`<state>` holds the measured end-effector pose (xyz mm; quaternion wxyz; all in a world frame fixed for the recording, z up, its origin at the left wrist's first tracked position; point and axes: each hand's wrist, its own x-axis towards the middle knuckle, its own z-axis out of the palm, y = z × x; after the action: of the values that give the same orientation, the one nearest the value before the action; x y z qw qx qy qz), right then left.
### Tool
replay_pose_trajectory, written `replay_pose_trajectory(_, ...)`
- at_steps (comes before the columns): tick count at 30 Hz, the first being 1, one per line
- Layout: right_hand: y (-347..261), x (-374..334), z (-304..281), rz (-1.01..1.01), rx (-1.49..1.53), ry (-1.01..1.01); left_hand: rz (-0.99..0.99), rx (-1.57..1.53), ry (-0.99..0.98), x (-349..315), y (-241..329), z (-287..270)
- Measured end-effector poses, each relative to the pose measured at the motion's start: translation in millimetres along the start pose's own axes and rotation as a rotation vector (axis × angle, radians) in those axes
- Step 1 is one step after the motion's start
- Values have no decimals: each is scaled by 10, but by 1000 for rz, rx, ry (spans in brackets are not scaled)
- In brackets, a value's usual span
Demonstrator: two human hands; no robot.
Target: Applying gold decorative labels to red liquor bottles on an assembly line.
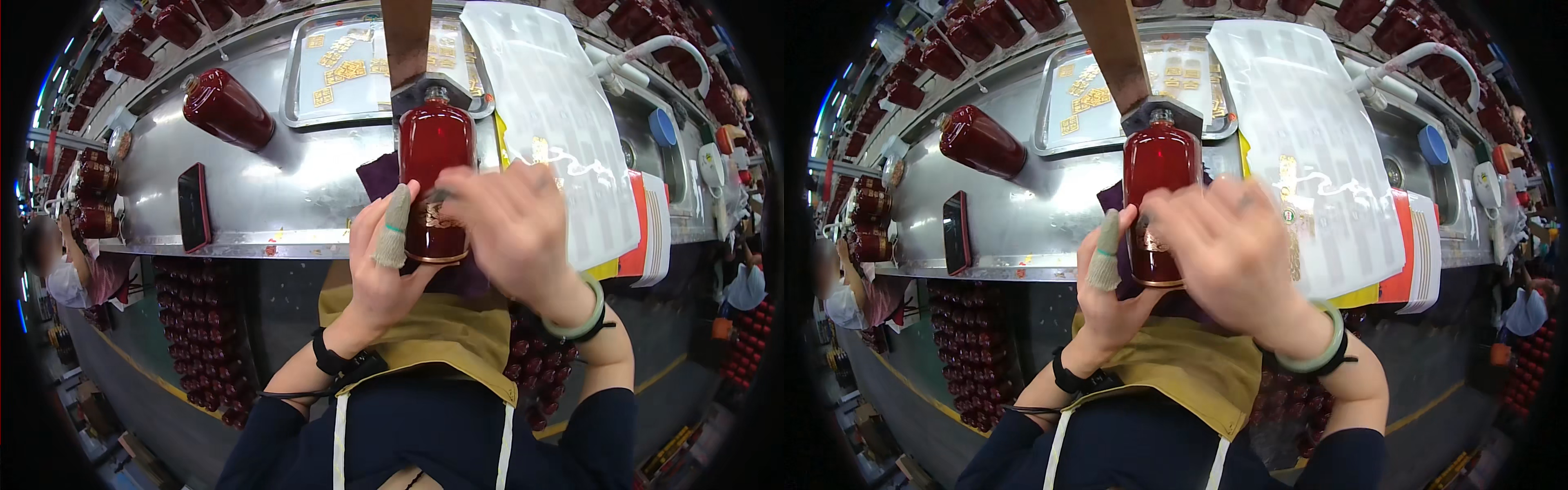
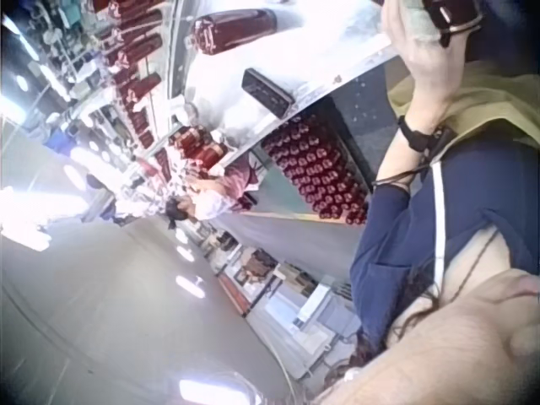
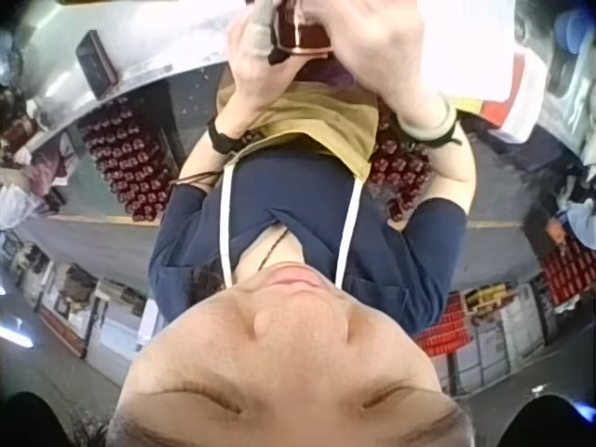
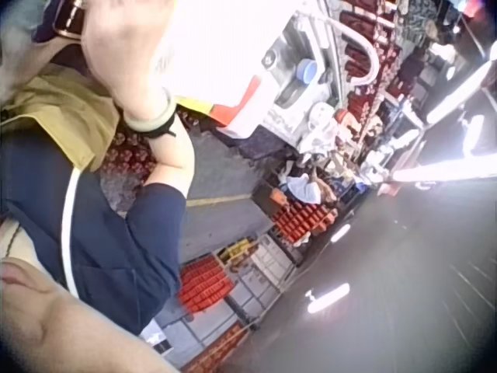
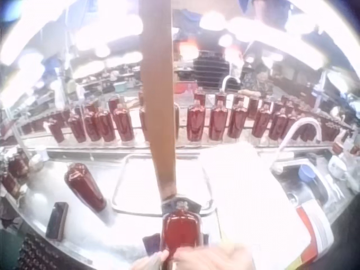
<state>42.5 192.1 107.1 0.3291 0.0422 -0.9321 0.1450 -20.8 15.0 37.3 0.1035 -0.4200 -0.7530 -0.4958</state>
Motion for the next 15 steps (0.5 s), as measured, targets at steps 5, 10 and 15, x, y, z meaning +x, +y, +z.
replay_pose_trajectory(5, 257, -102, -80, -3, 27, 131, -161, -62, -151, -140, -235, -94)
replay_pose_trajectory(10, -55, -644, -4, -134, 230, -41, -54, -80, -87, -73, -189, -37)
replay_pose_trajectory(15, -36, -596, 6, -12, 184, 81, -73, -91, -117, -127, -188, -82)
